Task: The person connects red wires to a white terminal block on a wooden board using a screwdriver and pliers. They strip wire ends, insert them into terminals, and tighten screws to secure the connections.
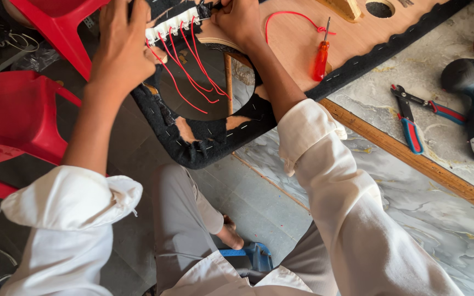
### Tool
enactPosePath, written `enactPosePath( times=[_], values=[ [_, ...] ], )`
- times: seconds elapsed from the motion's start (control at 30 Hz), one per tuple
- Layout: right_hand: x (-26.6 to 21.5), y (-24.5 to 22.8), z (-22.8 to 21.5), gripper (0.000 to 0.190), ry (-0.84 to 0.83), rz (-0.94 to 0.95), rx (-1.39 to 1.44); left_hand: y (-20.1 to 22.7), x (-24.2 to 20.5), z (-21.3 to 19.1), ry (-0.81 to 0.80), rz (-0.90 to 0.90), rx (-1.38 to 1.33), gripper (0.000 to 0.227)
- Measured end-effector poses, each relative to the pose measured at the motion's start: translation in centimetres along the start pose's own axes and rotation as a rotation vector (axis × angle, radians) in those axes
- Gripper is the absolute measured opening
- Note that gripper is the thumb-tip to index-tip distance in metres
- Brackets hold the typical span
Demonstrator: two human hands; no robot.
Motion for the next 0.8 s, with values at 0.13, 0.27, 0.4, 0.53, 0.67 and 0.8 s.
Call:
enactPosePath(
  times=[0.13,0.27,0.4,0.53,0.67,0.8],
  values=[
    [-0.2,-1.1,0.1,0.034,0.020,-0.097,-0.006,0.3,0.3,0.4,0.070,0.031,0.071,0.081],
    [-0.2,-1.3,0.7,0.032,-0.032,-0.125,-0.014,0.1,-0.1,0.8,0.096,0.024,0.086,0.082],
    [-0.2,-1.1,0.8,0.017,-0.068,-0.096,-0.038,0.3,-0.1,1.0,0.130,0.041,0.120,0.079],
    [-0.2,-2.0,0.8,0.013,-0.018,-0.221,-0.042,0.5,0.0,0.4,0.135,0.039,0.077,0.075],
    [-0.3,-1.5,0.9,0.012,-0.046,-0.166,0.045,1.0,0.5,-0.4,0.100,0.021,0.022,0.068],
    [0.0,-1.1,1.2,0.015,-0.033,-0.074,0.164,1.8,0.6,-1.3,0.177,0.049,0.022,0.073]
  ],
)
Point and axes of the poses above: each hand's wrist, its own x-axis towards the middle knuckle, its own z-axis out of the palm, y = z × x, the point moved 6 cm from there along x, towards the middle knuckle, and after that the axes turned 12 degrees about x, right-handed, at the moved point
